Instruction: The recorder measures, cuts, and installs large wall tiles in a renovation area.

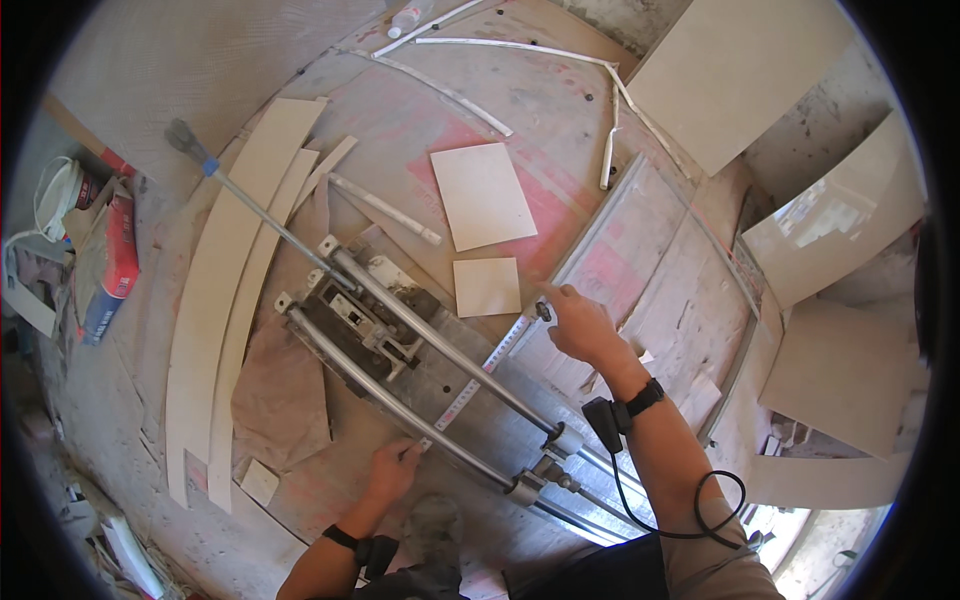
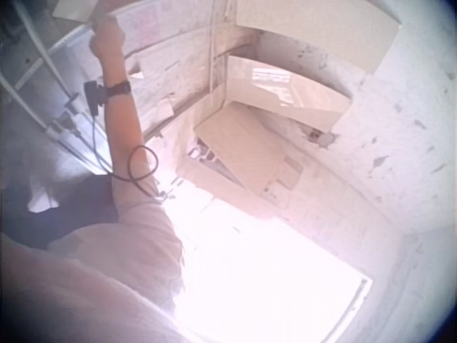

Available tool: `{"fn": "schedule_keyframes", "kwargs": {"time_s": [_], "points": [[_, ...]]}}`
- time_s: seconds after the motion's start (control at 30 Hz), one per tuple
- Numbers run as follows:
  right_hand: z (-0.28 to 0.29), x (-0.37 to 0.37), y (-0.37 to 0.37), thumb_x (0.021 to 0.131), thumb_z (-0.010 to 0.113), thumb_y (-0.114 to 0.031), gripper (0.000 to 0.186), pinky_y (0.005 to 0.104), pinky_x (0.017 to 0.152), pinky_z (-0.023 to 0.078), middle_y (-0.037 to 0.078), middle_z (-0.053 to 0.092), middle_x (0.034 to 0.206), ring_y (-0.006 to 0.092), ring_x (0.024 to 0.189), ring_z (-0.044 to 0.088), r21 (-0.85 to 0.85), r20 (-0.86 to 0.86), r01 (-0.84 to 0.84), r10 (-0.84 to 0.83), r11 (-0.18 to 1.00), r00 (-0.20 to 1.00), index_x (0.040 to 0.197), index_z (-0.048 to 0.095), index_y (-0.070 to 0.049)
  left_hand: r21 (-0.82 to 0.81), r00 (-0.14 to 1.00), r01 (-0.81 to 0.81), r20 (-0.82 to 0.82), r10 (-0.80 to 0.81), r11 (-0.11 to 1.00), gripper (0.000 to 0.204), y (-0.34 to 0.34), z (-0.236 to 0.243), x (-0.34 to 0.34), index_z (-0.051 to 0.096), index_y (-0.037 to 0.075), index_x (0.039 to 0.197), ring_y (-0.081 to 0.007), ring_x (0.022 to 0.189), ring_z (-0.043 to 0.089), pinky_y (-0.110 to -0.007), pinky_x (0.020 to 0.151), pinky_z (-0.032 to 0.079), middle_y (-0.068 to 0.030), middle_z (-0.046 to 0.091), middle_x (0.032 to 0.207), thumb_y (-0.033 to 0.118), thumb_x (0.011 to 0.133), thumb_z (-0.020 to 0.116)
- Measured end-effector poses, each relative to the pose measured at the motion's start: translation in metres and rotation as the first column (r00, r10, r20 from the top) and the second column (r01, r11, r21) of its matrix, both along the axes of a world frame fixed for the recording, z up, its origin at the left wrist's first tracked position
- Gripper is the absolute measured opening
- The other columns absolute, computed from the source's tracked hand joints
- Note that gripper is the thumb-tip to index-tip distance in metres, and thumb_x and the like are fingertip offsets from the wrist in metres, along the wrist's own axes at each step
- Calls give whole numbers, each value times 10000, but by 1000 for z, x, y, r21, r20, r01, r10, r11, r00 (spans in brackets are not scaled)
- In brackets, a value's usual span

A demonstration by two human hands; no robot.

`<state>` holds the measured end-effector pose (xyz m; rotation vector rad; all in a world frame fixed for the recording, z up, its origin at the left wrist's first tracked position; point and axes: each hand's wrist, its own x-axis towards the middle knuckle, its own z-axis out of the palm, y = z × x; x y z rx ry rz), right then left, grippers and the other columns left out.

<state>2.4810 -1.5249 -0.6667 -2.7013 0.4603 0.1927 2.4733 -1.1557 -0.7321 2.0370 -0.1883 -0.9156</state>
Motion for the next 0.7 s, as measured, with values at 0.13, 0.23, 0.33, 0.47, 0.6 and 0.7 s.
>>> {"fn": "schedule_keyframes", "kwargs": {"time_s": [0.13,0.23,0.33,0.47,0.6,0.7], "points": [[12,3,-4,762,581,-29,279,446,720,517,135,605,991,341,891,626,-63,5,-195,195,979,981,1031,588,-101,23,1000,-9,17,9,1000,216,0,3,1,675,-7,897,-197,601,602,-328,608,479,-119,633,665,193,878,597],[10,3,-7,767,600,-51,231,424,668,522,97,608,935,313,828,640,-137,8,-282,286,950,958,989,605,-113,42,999,9,-36,-8,999,225,1,1,3,678,-5,895,-199,594,601,-328,603,480,-120,635,664,203,879,593],[2,3,-8,770,607,-70,179,415,629,523,79,608,888,304,768,645,-173,35,-302,312,938,949,944,610,-110,37,998,12,-58,-10,999,239,-2,2,4,679,-4,891,-198,586,600,-327,597,480,-119,634,661,218,881,590],[-3,4,-8,774,603,-74,143,416,620,524,82,609,874,307,747,646,-179,57,-287,301,941,952,915,603,-100,60,997,1,-81,4,998,246,-3,6,5,680,-3,891,-193,586,602,-327,594,481,-113,627,652,225,881,589],[1,4,-6,777,602,-74,147,417,622,525,83,610,878,309,750,647,-165,69,-280,294,946,953,922,604,-99,34,997,-7,-79,9,999,244,1,-2,3,681,-5,900,-180,564,599,-323,577,484,-100,623,643,220,887,587],[2,3,-5,783,600,-78,145,419,622,526,87,610,880,310,755,648,-158,60,-276,289,948,956,926,604,-96,47,987,-34,-158,41,998,241,0,2,5,681,-6,912,-166,537,595,-315,555,486,-89,623,643,214,894,584]]}}
